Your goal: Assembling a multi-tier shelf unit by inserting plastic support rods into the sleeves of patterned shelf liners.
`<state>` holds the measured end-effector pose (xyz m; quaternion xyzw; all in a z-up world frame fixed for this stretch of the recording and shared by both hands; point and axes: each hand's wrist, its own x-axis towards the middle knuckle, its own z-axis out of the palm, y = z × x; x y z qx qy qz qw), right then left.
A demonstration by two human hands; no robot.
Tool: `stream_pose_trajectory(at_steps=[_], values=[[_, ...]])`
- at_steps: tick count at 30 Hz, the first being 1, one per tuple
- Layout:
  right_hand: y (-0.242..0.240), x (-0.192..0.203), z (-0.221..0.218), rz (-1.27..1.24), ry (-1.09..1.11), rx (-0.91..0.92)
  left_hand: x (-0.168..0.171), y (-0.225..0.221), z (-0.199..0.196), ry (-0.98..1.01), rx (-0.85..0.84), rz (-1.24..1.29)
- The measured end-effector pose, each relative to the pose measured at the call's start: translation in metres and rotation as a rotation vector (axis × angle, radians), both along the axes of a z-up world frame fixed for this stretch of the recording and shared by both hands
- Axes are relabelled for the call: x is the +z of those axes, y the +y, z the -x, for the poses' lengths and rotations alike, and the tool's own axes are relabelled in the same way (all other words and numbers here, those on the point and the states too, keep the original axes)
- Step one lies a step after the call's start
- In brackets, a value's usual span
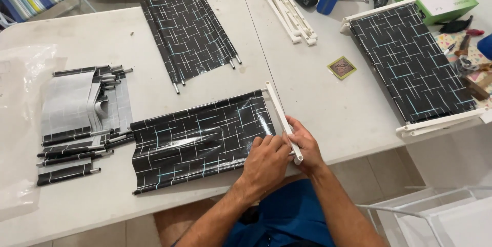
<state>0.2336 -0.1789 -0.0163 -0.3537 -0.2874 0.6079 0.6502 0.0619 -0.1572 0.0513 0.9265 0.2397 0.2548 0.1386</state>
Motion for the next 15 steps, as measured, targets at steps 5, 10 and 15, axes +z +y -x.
stream_pose_trajectory(at_steps=[5, 10, 15], values=[[-0.003, 0.0, 0.006, -0.022, 0.076, -0.014, 0.007, -0.004, -0.001, -0.024, 0.013, -0.034], [0.002, -0.009, 0.002, -0.018, 0.136, -0.016, -0.031, -0.009, -0.009, -0.055, 0.027, -0.115], [0.006, 0.004, 0.006, -0.056, 0.033, 0.03, -0.005, -0.01, 0.004, -0.052, 0.045, -0.064]])
